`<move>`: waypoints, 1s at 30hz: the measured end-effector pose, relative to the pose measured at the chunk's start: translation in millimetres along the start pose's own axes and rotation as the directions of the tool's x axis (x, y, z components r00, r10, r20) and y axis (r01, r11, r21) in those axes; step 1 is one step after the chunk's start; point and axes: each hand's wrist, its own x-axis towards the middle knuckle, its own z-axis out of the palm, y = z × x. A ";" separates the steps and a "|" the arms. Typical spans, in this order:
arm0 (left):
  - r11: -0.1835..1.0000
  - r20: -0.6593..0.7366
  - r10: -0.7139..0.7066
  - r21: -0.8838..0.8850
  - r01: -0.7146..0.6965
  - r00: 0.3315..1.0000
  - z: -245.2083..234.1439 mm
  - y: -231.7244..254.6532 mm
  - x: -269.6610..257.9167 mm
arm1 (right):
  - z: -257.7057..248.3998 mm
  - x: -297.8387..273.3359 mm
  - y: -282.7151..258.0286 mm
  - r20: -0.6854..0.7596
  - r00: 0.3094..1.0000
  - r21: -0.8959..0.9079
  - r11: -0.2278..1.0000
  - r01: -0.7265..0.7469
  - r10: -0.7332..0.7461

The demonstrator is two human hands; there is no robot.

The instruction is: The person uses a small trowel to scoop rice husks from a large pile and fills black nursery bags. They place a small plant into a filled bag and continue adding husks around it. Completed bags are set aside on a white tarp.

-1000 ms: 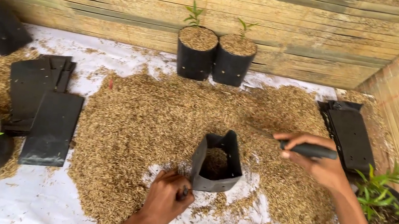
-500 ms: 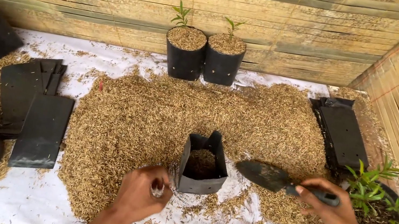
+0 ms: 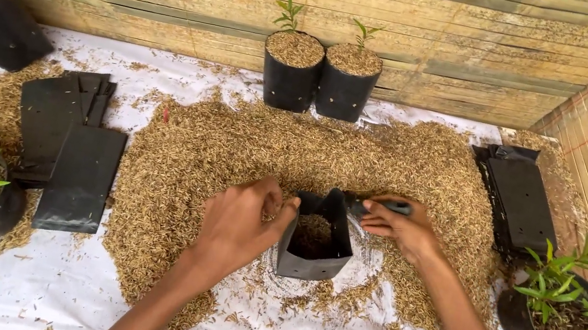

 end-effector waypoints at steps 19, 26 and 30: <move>0.998 0.016 -0.017 -0.052 0.018 1.000 2.1 -12.8 -6.9 | 8.5 5.4 -34.1 0.072 0.997 -0.014 1.000 0.016 -0.014; 0.996 0.169 -0.022 -0.086 0.037 0.985 23.1 -20.2 1.2 | -51.4 18.2 -35.5 0.121 0.949 0.175 0.948 0.267 -0.290; 0.985 0.335 -0.171 0.085 0.151 0.926 22.2 -11.1 21.8 | -80.9 11.5 -45.0 0.267 0.869 0.300 0.893 0.335 -0.416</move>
